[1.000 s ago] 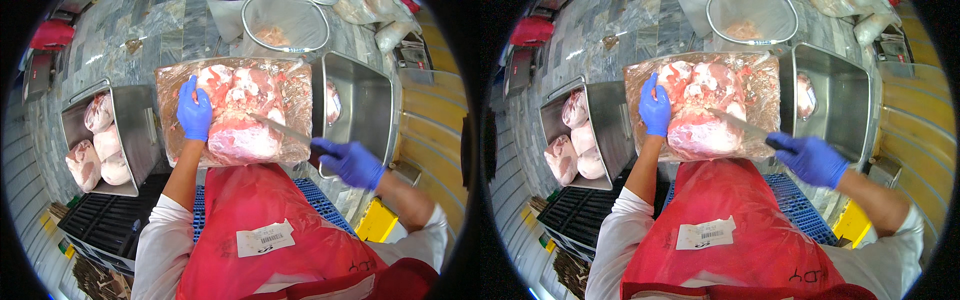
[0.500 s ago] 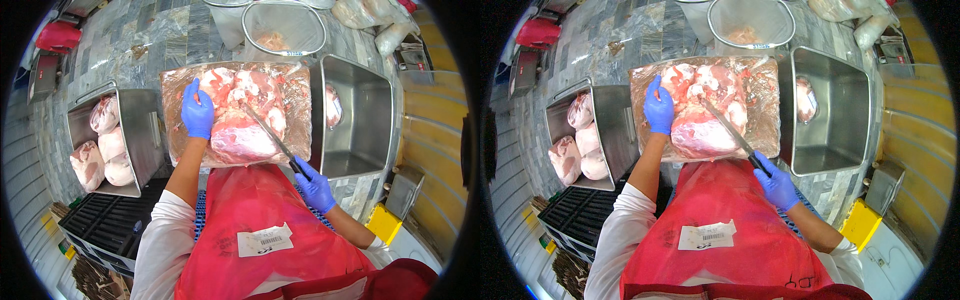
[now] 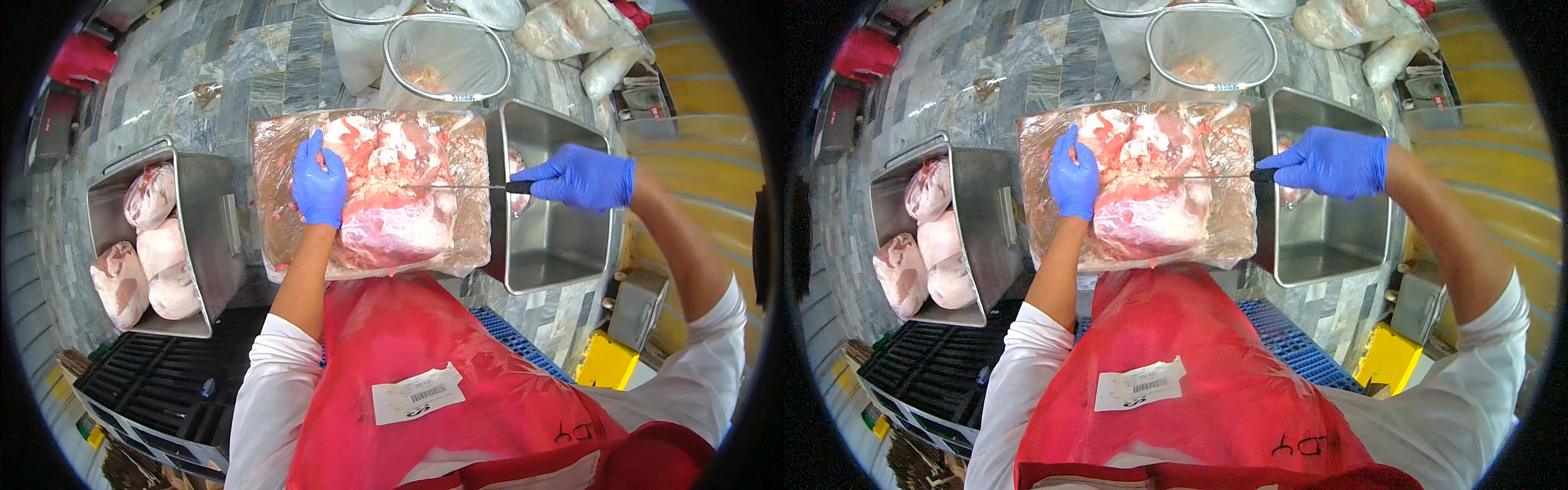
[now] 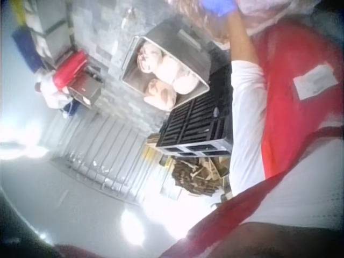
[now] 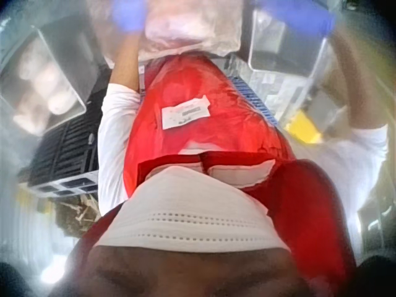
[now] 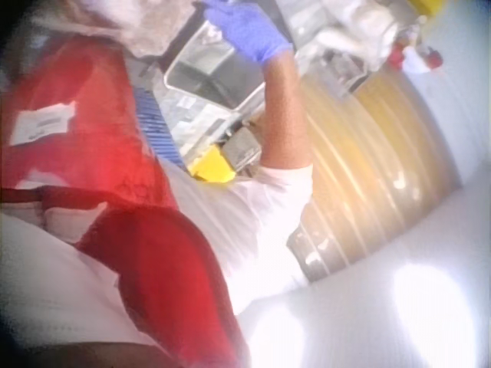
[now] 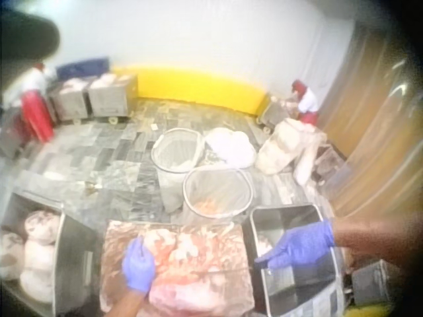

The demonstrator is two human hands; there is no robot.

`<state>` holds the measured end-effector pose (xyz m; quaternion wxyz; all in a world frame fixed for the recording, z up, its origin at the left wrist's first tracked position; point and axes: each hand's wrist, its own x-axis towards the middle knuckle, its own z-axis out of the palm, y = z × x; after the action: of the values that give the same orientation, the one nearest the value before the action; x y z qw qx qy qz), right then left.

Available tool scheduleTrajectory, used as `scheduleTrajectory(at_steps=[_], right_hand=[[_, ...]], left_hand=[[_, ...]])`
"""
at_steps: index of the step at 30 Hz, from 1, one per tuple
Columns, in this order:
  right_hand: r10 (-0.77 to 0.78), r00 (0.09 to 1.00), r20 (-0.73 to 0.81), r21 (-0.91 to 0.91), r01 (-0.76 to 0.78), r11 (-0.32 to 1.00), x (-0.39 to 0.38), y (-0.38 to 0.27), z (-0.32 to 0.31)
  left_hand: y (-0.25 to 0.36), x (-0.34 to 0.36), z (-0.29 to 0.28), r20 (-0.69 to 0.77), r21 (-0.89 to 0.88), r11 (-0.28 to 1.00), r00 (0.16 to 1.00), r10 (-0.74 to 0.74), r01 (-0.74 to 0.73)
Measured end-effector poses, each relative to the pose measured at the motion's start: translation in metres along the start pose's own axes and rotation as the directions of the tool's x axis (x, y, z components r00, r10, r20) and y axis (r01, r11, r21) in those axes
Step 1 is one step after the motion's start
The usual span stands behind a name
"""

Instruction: The person uses a knife to trim fat and connective tissue from a large piece of raw meat on a cutting board. They repeatedly cut and remove sections of fat, placing them aside while continuing to work on the main piece.

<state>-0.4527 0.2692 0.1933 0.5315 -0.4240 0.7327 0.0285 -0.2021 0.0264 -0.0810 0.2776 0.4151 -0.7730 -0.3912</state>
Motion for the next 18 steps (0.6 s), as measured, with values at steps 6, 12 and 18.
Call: scheduleTrajectory(at_steps=[6,12,18], right_hand=[[0.359,0.909,0.212,0.244,-0.405,0.881,0.017,-0.003,-0.011],[0.102,0.958,-0.268,0.328,-0.009,0.945,-0.004,-0.001,0.136],[0.274,0.807,-0.524,0.127,-0.244,0.961,0.014,-0.036,0.213]], left_hand=[[-0.020,-0.004,0.010,-0.083,0.161,0.982,0.990,0.113,-0.098],[-0.011,-0.010,0.004,-0.085,0.071,0.994,0.993,0.087,-0.081],[-0.002,-0.004,0.001,-0.076,0.069,0.996,0.996,0.056,-0.050]])
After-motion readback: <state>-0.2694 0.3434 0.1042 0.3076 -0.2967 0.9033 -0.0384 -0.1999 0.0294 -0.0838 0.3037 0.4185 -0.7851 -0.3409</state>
